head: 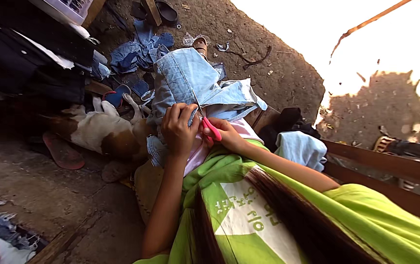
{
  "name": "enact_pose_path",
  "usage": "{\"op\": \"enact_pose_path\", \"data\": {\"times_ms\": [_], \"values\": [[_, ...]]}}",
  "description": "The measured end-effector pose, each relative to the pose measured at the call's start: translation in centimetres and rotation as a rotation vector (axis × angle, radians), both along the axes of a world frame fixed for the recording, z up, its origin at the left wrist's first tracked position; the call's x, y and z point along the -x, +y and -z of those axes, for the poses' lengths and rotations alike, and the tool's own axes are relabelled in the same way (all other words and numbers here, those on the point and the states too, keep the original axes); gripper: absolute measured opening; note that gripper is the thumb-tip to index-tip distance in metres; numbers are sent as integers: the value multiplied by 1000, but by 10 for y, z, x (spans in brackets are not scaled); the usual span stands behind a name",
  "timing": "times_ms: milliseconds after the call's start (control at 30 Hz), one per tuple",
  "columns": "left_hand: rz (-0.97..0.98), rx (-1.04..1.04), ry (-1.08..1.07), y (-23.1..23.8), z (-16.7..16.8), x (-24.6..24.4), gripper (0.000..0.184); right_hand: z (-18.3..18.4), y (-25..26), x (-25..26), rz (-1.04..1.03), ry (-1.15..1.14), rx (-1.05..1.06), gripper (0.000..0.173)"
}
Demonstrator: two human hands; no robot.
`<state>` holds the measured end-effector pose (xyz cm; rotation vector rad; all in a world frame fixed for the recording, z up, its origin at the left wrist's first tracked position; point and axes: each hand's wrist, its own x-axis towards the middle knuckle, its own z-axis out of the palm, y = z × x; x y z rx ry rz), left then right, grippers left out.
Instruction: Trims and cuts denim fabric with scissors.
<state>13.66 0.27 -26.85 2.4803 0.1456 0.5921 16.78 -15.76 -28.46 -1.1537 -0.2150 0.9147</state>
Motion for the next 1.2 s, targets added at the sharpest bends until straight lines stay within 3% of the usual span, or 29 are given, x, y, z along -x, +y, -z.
{"op": "enact_pose_path", "data": {"times_ms": [167, 333, 600, 800, 867, 1067, 1200], "values": [[-5, -25, -3, -1, -1, -1, 17, -1, 0, 1, -9, -35, 55, 12], [27, 3, -29, -1, -1, 0, 16, -2, 1, 0, 35, -64, 79, 34], [3, 40, -51, -1, 1, -3, 13, 2, -3, 5, 49, -127, 43, 14], [24, 81, -54, 0, 2, -1, 14, 1, 0, 0, 40, -56, -29, 40], [25, 90, -49, 1, 3, -1, 14, 5, -2, 2, 51, -78, -40, 38], [20, 127, -67, 0, 3, -6, 15, 2, -7, 6, 68, -99, 1, 10], [18, 131, -54, 1, 4, -4, 14, -1, -4, 3, 15, -70, -6, 19]]}}
